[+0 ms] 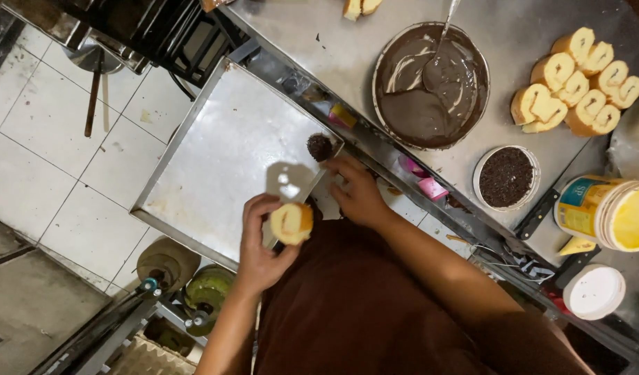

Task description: Dipping bread bites into chocolate glaze and sprinkles and arranging them on a tray, then applying glaze with a spatula.

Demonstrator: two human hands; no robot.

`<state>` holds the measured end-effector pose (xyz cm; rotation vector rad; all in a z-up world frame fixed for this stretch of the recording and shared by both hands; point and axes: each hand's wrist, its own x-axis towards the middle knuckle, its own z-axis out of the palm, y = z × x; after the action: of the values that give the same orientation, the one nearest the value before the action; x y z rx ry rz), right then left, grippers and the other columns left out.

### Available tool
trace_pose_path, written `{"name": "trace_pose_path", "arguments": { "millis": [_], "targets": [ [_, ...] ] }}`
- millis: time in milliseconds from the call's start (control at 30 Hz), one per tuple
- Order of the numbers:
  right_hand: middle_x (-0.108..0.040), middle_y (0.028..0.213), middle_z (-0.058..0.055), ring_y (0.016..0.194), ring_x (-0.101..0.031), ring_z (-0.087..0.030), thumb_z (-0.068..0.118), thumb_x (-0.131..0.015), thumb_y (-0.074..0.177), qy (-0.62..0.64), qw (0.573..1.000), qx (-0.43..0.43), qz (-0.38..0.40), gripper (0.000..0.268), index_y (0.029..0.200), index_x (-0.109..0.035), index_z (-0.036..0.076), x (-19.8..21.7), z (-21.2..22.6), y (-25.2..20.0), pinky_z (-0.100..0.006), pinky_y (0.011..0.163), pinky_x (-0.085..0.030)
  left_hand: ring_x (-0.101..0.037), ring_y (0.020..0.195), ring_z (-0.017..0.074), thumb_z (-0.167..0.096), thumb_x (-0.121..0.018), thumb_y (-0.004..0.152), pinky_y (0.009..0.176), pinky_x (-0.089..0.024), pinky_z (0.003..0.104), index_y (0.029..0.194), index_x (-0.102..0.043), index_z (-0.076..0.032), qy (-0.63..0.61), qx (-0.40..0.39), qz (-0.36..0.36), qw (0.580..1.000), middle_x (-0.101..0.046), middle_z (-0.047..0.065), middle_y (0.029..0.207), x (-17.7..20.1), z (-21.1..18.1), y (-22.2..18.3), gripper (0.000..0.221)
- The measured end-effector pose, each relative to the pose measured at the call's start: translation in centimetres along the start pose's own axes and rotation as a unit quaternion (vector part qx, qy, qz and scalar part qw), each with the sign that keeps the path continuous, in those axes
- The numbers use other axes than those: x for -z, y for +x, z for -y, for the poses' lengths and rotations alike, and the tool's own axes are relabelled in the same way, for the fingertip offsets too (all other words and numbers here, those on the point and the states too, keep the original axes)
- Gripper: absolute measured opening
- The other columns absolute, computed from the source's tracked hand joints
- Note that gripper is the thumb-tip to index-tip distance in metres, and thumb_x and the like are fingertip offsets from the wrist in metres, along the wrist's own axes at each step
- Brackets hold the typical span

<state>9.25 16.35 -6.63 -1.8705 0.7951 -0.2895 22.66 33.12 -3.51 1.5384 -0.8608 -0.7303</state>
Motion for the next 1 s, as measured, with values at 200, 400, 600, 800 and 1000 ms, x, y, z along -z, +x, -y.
{"name": "trace_pose_path", "arguments": {
  "millis": [200, 400, 600, 800, 1000],
  "targets": [
    [-0.032, 0.148, -0.014, 0.129, -0.04, -0.025, 0.001, -0.078, 0.07, 0.459, 0.874, 0.045, 0.152, 0.092, 0.144, -0.023, 0.001, 4.1, 3.5, -4.2, -0.036, 0.1, -0.039, -0.039, 0.106, 0.0254, 0.0, -0.075, 0.065, 0.091, -0.034, 0.036, 0.112, -0.049, -0.005, -0.039, -0.004, 0.03, 0.999, -0.045, 0.01, 0.113, -4.7, -4.1, 3.1, 0.054],
    [-0.041, 0.133, -0.018, 0.106, -0.056, -0.03, -0.004, -0.068, 0.077, 0.511, 0.857, 0.039, 0.054, 0.066, 0.133, -0.033, -0.009, 5.9, -2.6, -6.1, -0.036, 0.068, -0.059, -0.041, 0.114, 0.03, -0.009, -0.079, 0.066, 0.095, -0.036, 0.039, 0.114, -0.047, -0.007, -0.022, -0.015, 0.101, 0.995, -0.046, 0.012, 0.116, -8.7, -5.9, 4.3, 0.057],
    [-0.048, 0.122, -0.011, 0.097, -0.059, -0.02, -0.002, -0.07, 0.075, 0.406, 0.906, 0.024, -0.117, 0.056, 0.125, -0.045, -0.002, 12.4, 0.4, -5.0, -0.026, 0.078, -0.056, -0.039, 0.119, 0.037, -0.007, -0.075, 0.072, 0.099, -0.038, 0.047, 0.124, -0.042, -0.003, 0.002, 0.008, 0.127, 0.992, -0.04, 0.018, 0.125, -9.4, -6.8, 3.3, 0.061],
    [-0.042, 0.12, -0.01, 0.101, -0.058, -0.024, -0.013, -0.067, 0.076, 0.138, 0.983, 0.048, -0.109, 0.063, 0.133, -0.043, -0.001, 19.9, -3.4, -0.9, -0.031, 0.086, -0.054, -0.045, 0.115, 0.0317, -0.003, -0.069, 0.077, 0.095, -0.041, 0.043, 0.119, -0.048, -0.005, -0.014, 0.039, 0.074, 0.996, -0.045, 0.015, 0.12, -8.3, -5.7, 2.1, 0.047],
    [-0.049, 0.115, -0.023, 0.083, -0.063, -0.047, 0.013, -0.07, 0.08, -0.38, 0.923, 0.049, 0.021, 0.047, 0.124, -0.053, 0.007, 20.5, 0.3, 2.3, -0.052, 0.07, -0.056, -0.049, 0.113, 0.0292, -0.005, -0.069, 0.077, 0.094, -0.043, 0.041, 0.118, -0.05, -0.006, -0.016, 0.073, 0.047, 0.996, -0.048, 0.013, 0.119, -8.2, -3.7, 0.0, 0.045]
  ]
}}
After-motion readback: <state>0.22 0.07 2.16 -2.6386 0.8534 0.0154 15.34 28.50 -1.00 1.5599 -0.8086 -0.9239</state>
